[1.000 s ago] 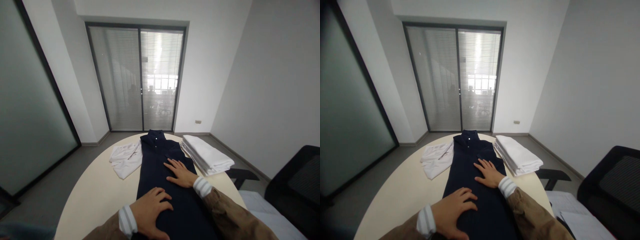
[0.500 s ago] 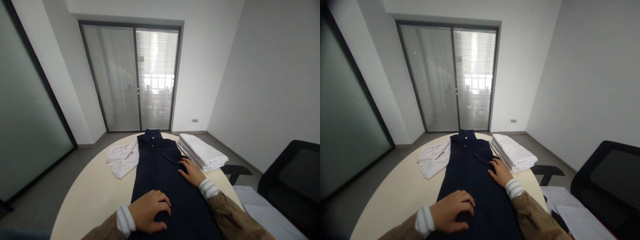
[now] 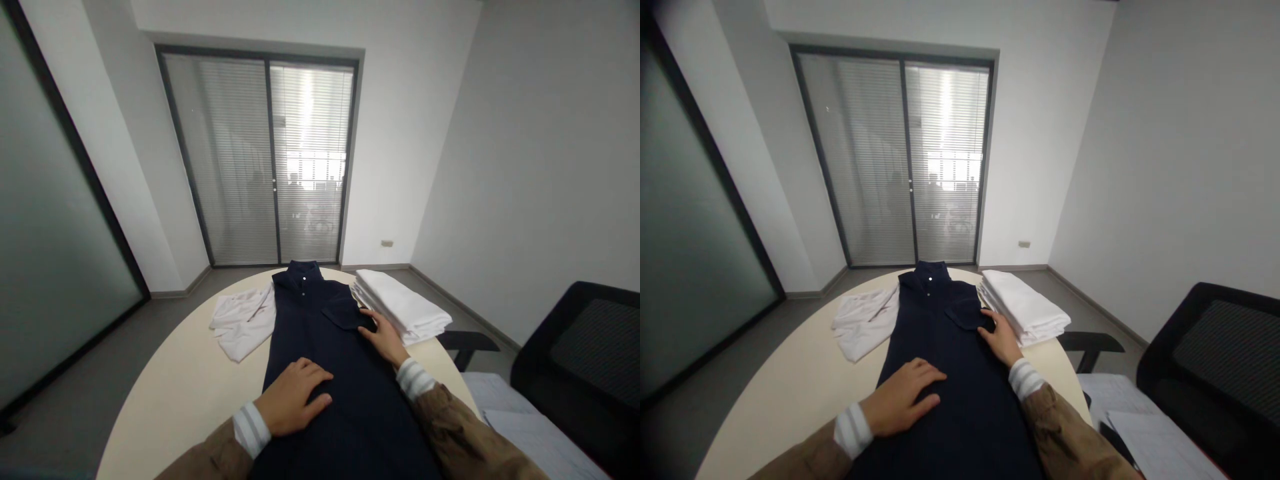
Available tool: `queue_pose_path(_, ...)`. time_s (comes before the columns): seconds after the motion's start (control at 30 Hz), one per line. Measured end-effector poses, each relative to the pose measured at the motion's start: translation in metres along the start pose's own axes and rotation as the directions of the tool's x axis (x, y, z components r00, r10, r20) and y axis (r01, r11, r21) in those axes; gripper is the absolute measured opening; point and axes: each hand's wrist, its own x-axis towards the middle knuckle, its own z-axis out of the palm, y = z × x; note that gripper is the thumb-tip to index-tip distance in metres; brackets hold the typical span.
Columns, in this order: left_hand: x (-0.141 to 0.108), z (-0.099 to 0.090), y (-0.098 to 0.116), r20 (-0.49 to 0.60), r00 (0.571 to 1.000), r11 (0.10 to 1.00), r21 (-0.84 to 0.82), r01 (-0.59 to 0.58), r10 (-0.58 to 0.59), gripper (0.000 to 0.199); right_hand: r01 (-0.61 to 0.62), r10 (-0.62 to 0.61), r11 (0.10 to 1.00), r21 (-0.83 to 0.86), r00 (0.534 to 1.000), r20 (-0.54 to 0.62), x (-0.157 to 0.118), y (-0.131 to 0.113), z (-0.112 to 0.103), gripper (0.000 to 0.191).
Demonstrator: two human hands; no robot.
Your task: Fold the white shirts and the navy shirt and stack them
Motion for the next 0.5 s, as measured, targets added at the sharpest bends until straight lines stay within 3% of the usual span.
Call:
queue_pose_path(0.1, 0.016, -0.006, -0.012, -0.026, 1.0, 0.996, -0.087, 0.015, -0.018, 0.039, -0.113, 0.109, 0.981, 0.159, 0.994, 0.03, 0.011, -0.012, -0.001, 0.057)
queue_pose_path(0.2, 0.035, -0.006, -0.03, -0.057, 0.99, 0.964, -0.238, 0.115, -0.132, 0.048, -0.14, 0.135, 0.989, 0.05, 0.987, 0.092, 0.017, -0.029, -0.001, 0.043)
queue_pose_path(0.33, 0.054, 0.002, -0.05, -0.06, 0.938, 0.853, -0.439, 0.284, -0.343, 0.06, 0.114, -0.095, 0.971, -0.211, 0.991, 0.096, 0.016, -0.059, 0.006, 0.058)
queue_pose_path(0.43, 0.061, 0.006, -0.058, -0.046, 0.908, 0.801, -0.492, 0.342, -0.416, 0.064, 0.314, -0.259, 0.929, -0.195, 0.93, 0.262, 0.009, -0.079, 0.018, 0.071)
queue_pose_path(0.5, 0.063, 0.006, -0.06, -0.021, 0.892, 0.776, -0.502, 0.381, -0.452, 0.068, 0.355, -0.289, 0.929, -0.109, 0.876, 0.386, 0.006, -0.086, 0.029, 0.076)
